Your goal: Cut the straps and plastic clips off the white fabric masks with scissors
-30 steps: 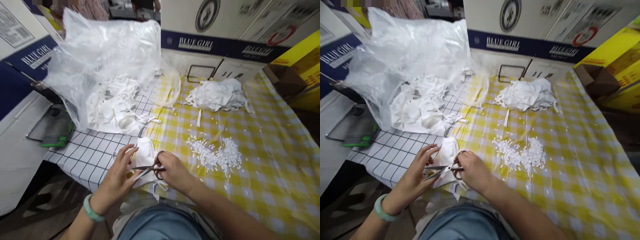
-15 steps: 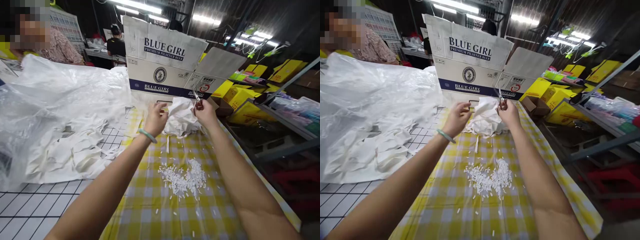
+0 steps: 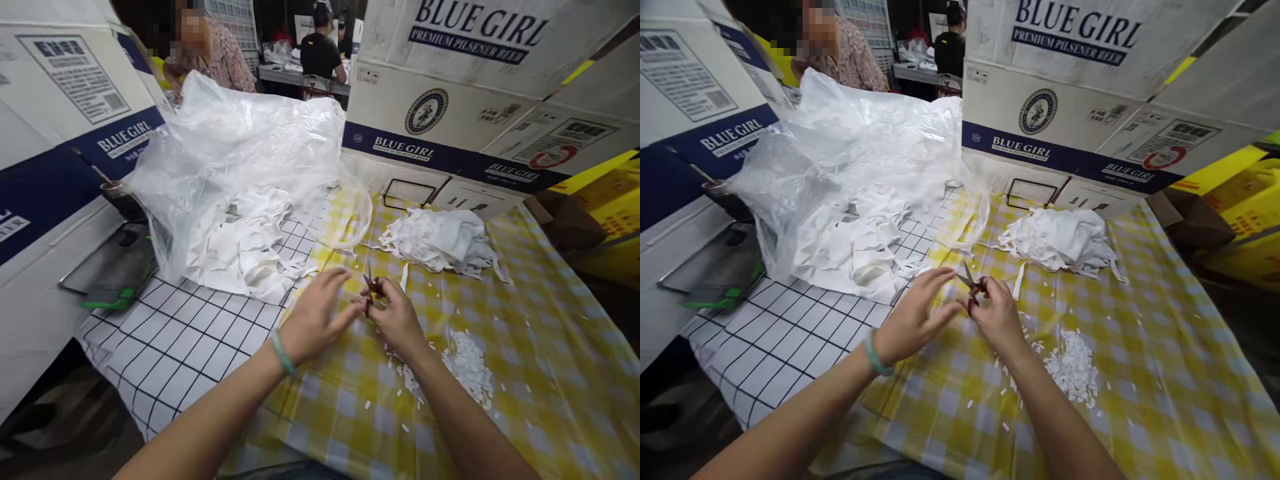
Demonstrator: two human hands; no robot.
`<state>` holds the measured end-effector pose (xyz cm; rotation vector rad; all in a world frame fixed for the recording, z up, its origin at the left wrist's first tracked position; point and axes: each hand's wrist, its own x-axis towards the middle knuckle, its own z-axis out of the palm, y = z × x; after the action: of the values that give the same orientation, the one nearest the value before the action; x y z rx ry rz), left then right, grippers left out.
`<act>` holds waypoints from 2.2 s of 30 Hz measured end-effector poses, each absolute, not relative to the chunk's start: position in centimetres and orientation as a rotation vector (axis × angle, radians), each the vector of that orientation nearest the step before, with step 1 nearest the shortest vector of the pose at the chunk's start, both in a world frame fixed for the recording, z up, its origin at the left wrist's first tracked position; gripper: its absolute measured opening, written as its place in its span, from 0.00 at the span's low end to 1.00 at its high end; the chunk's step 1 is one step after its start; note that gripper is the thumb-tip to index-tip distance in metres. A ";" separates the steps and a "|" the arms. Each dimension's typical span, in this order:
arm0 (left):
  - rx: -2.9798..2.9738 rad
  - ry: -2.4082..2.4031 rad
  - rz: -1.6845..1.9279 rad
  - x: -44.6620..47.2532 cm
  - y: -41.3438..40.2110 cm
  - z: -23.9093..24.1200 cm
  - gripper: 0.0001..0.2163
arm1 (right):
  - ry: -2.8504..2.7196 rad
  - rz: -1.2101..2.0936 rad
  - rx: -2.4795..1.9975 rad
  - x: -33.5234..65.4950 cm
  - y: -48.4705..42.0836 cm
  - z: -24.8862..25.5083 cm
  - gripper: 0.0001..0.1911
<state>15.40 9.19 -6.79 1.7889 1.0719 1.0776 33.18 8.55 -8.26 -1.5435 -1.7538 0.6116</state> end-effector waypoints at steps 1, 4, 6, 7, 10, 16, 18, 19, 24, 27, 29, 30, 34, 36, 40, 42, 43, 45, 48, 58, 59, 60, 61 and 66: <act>1.628 1.187 1.131 13.3 8.8 -6.6 0.11 | -1.801 0.665 -1.484 31.8 9.8 -8.4 0.12; 1.227 1.336 1.114 9.2 6.4 -7.0 0.12 | -1.969 0.863 -1.268 26.7 13.4 -9.2 0.21; 1.127 1.302 1.030 8.1 4.5 -7.6 0.16 | -2.015 0.938 -1.217 24.0 14.9 -9.5 0.17; 1.029 1.271 1.020 7.9 3.8 -7.8 0.16 | -2.012 0.949 -1.226 23.2 15.1 -9.3 0.14; 0.545 1.124 1.121 7.5 2.8 -7.8 0.12 | -1.925 0.983 -1.217 23.4 12.8 -8.0 0.08; 0.214 0.924 1.133 6.3 1.8 -5.8 0.09 | -1.903 1.448 -1.118 27.5 -0.3 -6.3 0.11; 0.284 0.930 1.109 6.6 0.5 -5.4 0.09 | -1.831 1.537 -1.146 27.9 -2.7 -6.9 0.10; 0.338 0.931 1.103 6.8 -0.3 -5.2 0.08 | -1.760 1.524 -1.173 27.9 -3.0 -7.1 0.10; 0.621 0.843 0.856 8.2 -2.9 -3.8 0.10 | -1.576 1.370 -1.040 26.3 1.1 -7.4 0.18; 0.613 0.827 0.747 8.4 -3.1 -3.2 0.11 | -1.448 1.552 -0.823 25.4 3.7 -7.3 0.19; 0.601 0.853 0.716 8.2 -3.1 -3.3 0.11 | -1.321 1.563 -0.809 25.7 4.4 -7.2 0.21; 0.616 0.877 0.699 8.1 -3.1 -3.5 0.11 | -1.257 1.544 -0.831 26.0 4.4 -7.2 0.21; 0.988 1.010 0.776 8.3 -2.8 -3.9 0.10 | -1.049 1.476 -0.983 27.3 3.0 -7.5 0.24; 1.303 1.042 0.912 9.1 -2.2 -3.6 0.09 | -0.962 1.498 -1.054 26.9 1.5 -8.3 0.25; 1.442 0.910 0.972 11.6 -0.7 -3.9 0.12 | -0.766 1.611 -1.112 25.5 -2.0 -10.5 0.25; 1.260 0.838 0.950 13.1 -0.2 -4.8 0.15 | -0.749 1.618 -1.144 25.9 -3.4 -11.2 0.25; 1.173 0.826 0.948 13.8 -0.1 -5.4 0.16 | -0.800 1.591 -1.186 26.6 -3.9 -11.2 0.25; 1.079 0.831 0.951 14.9 -0.1 -6.6 0.15 | -1.025 1.438 -1.329 28.8 -4.6 -10.8 0.25; 1.103 0.808 0.928 15.8 -0.5 -7.8 0.14 | -1.494 1.073 -1.567 32.5 -4.8 -9.2 0.23; 1.171 0.806 0.868 16.0 -0.7 -9.3 0.11 | -1.936 0.947 -1.703 34.3 -4.3 -7.4 0.24; 1.181 0.801 0.863 15.9 -0.6 -9.4 0.11 | -1.933 0.948 -1.695 34.3 -4.3 -7.5 0.24; 1.191 0.797 0.857 15.8 -0.6 -9.5 0.11 | -1.931 0.951 -1.688 34.4 -4.2 -7.5 0.24; 1.201 0.795 0.850 15.8 -0.5 -9.5 0.11 | -1.931 0.957 -1.682 34.4 -4.2 -7.5 0.24; 1.230 0.785 0.824 15.6 -0.6 -9.8 0.11 | -1.925 0.982 -1.646 34.7 -4.1 -7.6 0.24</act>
<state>15.56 -0.56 -9.82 1.2301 0.7850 0.8241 34.72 -4.14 -7.62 -1.6460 -1.9252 0.9819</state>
